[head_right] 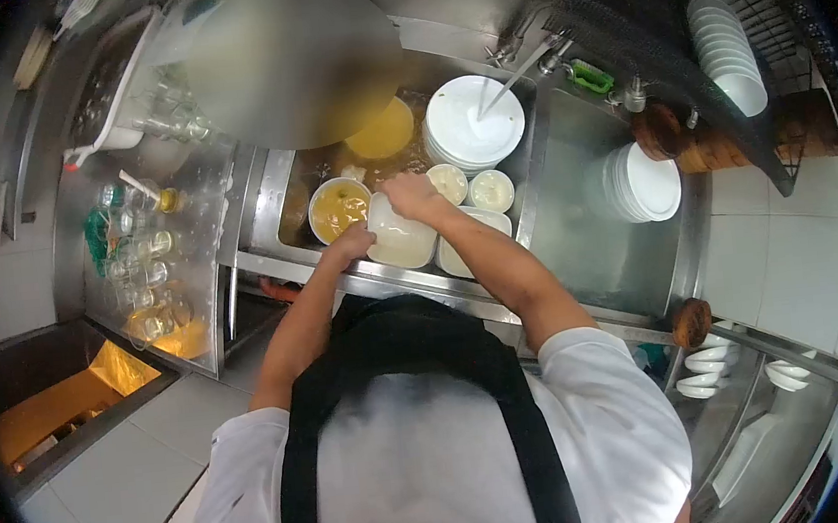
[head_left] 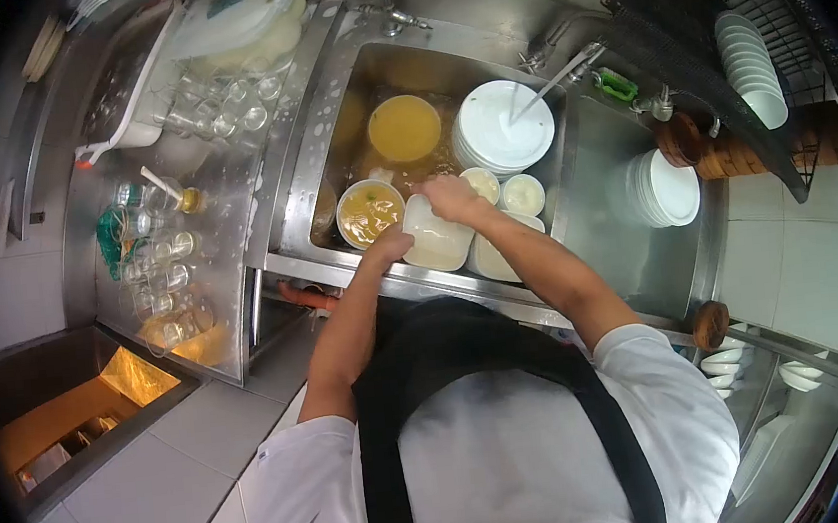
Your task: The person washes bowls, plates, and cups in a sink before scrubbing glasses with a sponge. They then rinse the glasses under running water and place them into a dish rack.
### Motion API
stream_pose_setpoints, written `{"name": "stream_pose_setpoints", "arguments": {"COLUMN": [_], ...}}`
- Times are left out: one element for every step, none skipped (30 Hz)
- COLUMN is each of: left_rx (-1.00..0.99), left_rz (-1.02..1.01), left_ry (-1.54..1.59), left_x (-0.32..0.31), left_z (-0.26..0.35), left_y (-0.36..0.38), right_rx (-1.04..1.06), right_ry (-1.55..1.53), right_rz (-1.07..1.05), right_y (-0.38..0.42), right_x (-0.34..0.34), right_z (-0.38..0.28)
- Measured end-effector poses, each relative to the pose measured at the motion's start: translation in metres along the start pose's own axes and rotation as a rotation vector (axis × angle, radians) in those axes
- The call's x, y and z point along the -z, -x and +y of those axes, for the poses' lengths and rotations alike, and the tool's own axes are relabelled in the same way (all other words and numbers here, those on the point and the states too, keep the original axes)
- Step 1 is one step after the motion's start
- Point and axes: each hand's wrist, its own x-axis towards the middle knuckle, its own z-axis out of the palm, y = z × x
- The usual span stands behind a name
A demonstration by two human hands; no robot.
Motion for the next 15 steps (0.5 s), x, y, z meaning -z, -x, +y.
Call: {"name": "stream_pose_setpoints", "arguments": {"left_rx": [-0.027,0.038,0.055,0.069,0.083,0.046,0.008,-0.031,-0.1,-0.17,-0.241,-0.234,-0.226,-0.219,-0.234], "left_rz": [-0.021,0.024,0.023,0.022,0.024,0.119,0.214,0.307,0.319,0.331,0.344,0.327,0.308,0.29,0.296], "left_ry": [0.023,-0.096,-0.114,-0.132,-0.152,-0.175,-0.199,-0.223,-0.27,-0.317,-0.361,-0.395,-0.429,-0.465,-0.466], "left_x": [-0.005,-0.005,-0.007,-0.007,-0.007,-0.009,-0.014,-0.017,-0.017,-0.017,-0.018,-0.019,-0.018,-0.019,-0.02], "left_z": [0.014,0.03,0.03,0.03,0.03,0.032,0.035,0.039,0.04,0.041,0.043,0.048,0.058,0.064,0.062], "left_y": [0.013,0.02,0.016,0.011,0.007,0.008,0.01,0.01,0.009,0.007,0.004,0.007,0.014,0.018,0.015], "right_rx": [0.014,-0.008,-0.031,-0.053,0.004,0.06,0.116,0.033,-0.052,-0.139,-0.301,-0.465,-0.465,-0.637,-0.79], "right_ry": [-0.039,-0.072,-0.104,-0.135,-0.204,-0.273,-0.343,-0.444,-0.543,-0.639,-0.649,-0.655,-0.469,-0.502,-0.377], "right_rz": [0.012,-0.021,-0.051,-0.08,-0.052,-0.024,0.006,0.14,0.276,0.413,0.546,0.675,0.91,0.959,1.001], "right_y": [0.0,-0.002,-0.006,-0.01,-0.013,-0.015,-0.011,-0.004,0.012,0.031,0.058,0.086,0.105,0.135,0.163], "right_x": [-0.007,-0.014,-0.021,-0.03,-0.038,-0.05,-0.05,-0.049,-0.041,-0.031,-0.019,-0.009,-0.03,-0.027,-0.043], "right_z": [0.006,0.012,0.019,0.028,0.037,0.05,0.058,0.069,0.076,0.084,0.093,0.109,0.153,0.169,0.2]}}
